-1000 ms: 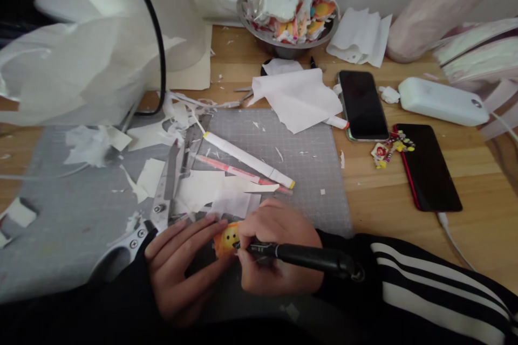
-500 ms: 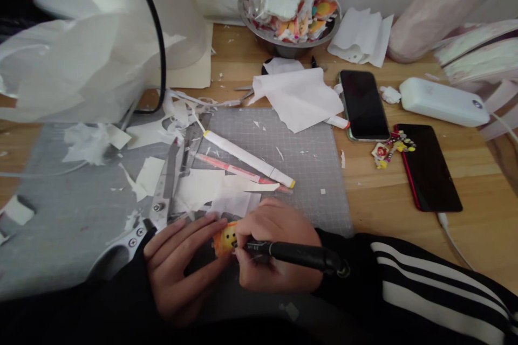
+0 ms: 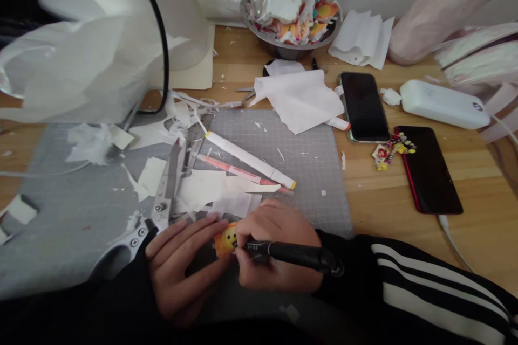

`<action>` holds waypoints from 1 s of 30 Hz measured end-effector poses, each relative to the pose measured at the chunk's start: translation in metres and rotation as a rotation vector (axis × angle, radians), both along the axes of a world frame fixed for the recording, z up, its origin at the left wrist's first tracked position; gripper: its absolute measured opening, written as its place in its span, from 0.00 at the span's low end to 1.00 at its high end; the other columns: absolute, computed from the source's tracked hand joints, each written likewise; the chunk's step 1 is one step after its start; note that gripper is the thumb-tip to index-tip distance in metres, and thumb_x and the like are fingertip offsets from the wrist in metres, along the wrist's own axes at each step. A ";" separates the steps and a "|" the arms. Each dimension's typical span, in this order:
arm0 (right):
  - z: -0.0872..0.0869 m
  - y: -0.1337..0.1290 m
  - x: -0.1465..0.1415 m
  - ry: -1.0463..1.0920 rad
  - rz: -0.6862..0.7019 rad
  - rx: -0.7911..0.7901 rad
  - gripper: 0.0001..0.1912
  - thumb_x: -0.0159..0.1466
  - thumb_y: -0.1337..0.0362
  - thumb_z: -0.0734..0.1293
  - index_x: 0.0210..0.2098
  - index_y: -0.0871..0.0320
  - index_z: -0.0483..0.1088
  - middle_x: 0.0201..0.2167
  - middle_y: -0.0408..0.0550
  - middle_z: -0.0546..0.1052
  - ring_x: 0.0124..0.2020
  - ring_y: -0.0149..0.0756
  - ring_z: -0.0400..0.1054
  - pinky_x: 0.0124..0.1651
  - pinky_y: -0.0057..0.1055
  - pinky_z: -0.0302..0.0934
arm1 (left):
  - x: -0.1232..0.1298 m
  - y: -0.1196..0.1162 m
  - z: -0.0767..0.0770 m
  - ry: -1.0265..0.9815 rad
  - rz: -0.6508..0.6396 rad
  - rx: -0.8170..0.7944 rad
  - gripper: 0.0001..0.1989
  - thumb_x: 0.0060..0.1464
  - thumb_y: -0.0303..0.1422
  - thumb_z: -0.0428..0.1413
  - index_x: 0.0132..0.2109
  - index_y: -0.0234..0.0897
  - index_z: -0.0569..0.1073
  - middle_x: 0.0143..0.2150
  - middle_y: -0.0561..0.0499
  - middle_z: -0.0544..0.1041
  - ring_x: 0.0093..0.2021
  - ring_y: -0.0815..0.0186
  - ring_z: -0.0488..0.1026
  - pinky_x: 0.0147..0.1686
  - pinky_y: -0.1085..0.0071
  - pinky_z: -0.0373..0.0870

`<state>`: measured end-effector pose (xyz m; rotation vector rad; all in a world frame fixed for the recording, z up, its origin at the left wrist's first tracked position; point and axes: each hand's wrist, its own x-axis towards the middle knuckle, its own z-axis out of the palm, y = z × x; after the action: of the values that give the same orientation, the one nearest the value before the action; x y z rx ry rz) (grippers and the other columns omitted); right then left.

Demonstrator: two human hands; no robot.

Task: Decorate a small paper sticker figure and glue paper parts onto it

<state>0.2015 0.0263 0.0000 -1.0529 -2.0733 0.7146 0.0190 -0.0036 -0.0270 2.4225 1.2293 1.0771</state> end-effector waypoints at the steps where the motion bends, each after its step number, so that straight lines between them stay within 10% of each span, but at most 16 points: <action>1: 0.000 0.000 0.000 -0.002 0.001 -0.002 0.07 0.53 0.72 0.61 0.29 0.55 0.57 0.21 0.40 0.70 0.23 0.31 0.64 0.31 0.30 0.59 | 0.000 0.000 0.000 -0.001 -0.003 0.000 0.17 0.60 0.30 0.44 0.35 0.47 0.77 0.46 0.49 0.77 0.52 0.65 0.70 0.53 0.64 0.58; 30: 0.002 0.000 -0.001 0.009 -0.033 -0.009 0.06 0.52 0.72 0.60 0.29 0.55 0.58 0.21 0.41 0.71 0.23 0.30 0.65 0.32 0.29 0.59 | 0.000 0.000 0.001 0.027 -0.010 0.002 0.17 0.60 0.30 0.43 0.36 0.48 0.77 0.47 0.50 0.76 0.53 0.66 0.69 0.54 0.65 0.58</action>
<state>0.2002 0.0265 0.0020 -1.0845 -2.0426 0.7116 0.0187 -0.0036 -0.0260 2.4493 1.2241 1.0467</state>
